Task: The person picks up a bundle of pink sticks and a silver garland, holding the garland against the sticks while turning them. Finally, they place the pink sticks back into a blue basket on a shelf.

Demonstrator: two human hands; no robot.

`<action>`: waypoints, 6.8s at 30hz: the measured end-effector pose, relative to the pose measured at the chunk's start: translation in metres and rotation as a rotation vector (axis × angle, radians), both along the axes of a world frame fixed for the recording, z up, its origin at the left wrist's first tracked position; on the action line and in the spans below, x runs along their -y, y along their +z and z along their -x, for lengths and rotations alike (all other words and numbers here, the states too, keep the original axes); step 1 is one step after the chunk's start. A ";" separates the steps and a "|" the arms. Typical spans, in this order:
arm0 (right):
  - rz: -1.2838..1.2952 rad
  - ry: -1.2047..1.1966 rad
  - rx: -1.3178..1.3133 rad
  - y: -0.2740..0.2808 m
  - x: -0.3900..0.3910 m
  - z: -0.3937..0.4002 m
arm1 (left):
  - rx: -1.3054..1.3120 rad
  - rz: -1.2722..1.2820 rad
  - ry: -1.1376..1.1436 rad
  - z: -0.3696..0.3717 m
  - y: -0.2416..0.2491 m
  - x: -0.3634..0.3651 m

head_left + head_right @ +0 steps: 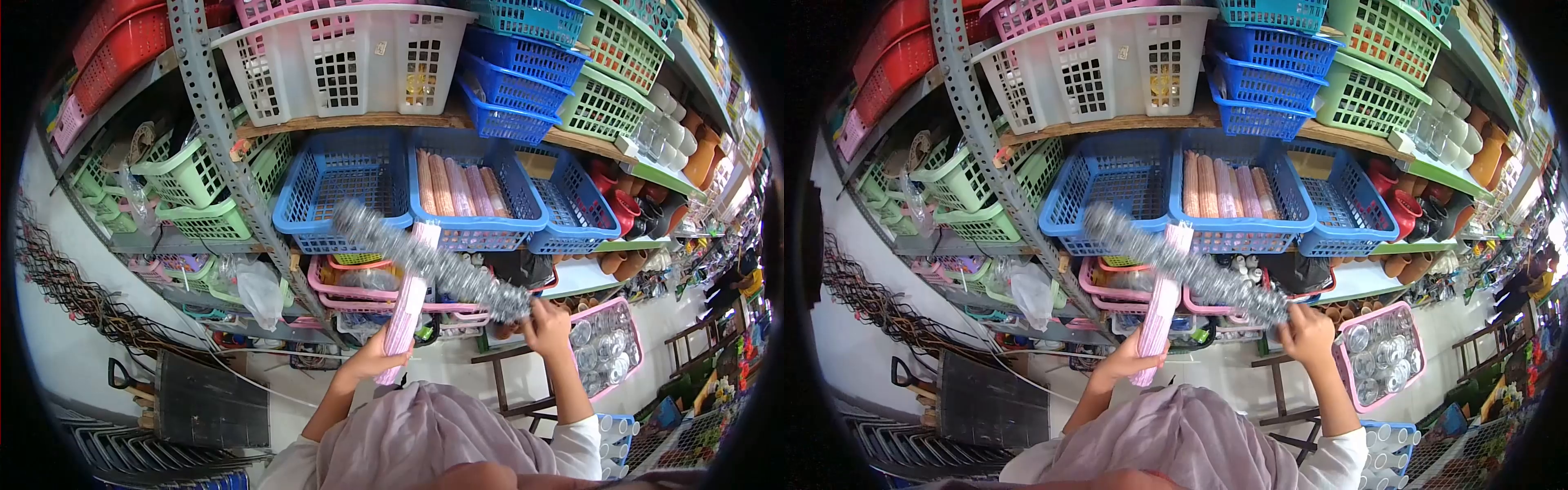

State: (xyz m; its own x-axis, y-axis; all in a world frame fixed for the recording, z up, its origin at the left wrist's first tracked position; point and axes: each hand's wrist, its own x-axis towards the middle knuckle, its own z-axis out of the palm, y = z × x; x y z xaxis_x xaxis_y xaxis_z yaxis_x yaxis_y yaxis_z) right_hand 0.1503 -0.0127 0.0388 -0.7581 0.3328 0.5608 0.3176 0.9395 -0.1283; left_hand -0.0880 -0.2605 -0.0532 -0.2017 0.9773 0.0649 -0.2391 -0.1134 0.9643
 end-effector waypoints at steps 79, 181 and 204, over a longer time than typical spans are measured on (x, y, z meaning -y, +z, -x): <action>0.073 -0.012 -0.077 -0.026 -0.049 -0.165 | 0.328 -0.011 0.184 -0.201 0.010 -0.034; 0.489 -1.201 -0.002 -0.236 -0.050 -0.329 | 0.211 0.119 -0.199 -0.264 -0.021 -0.146; 1.118 0.093 -0.149 -0.051 0.041 -0.184 | 0.335 -0.038 0.020 -0.272 0.014 -0.179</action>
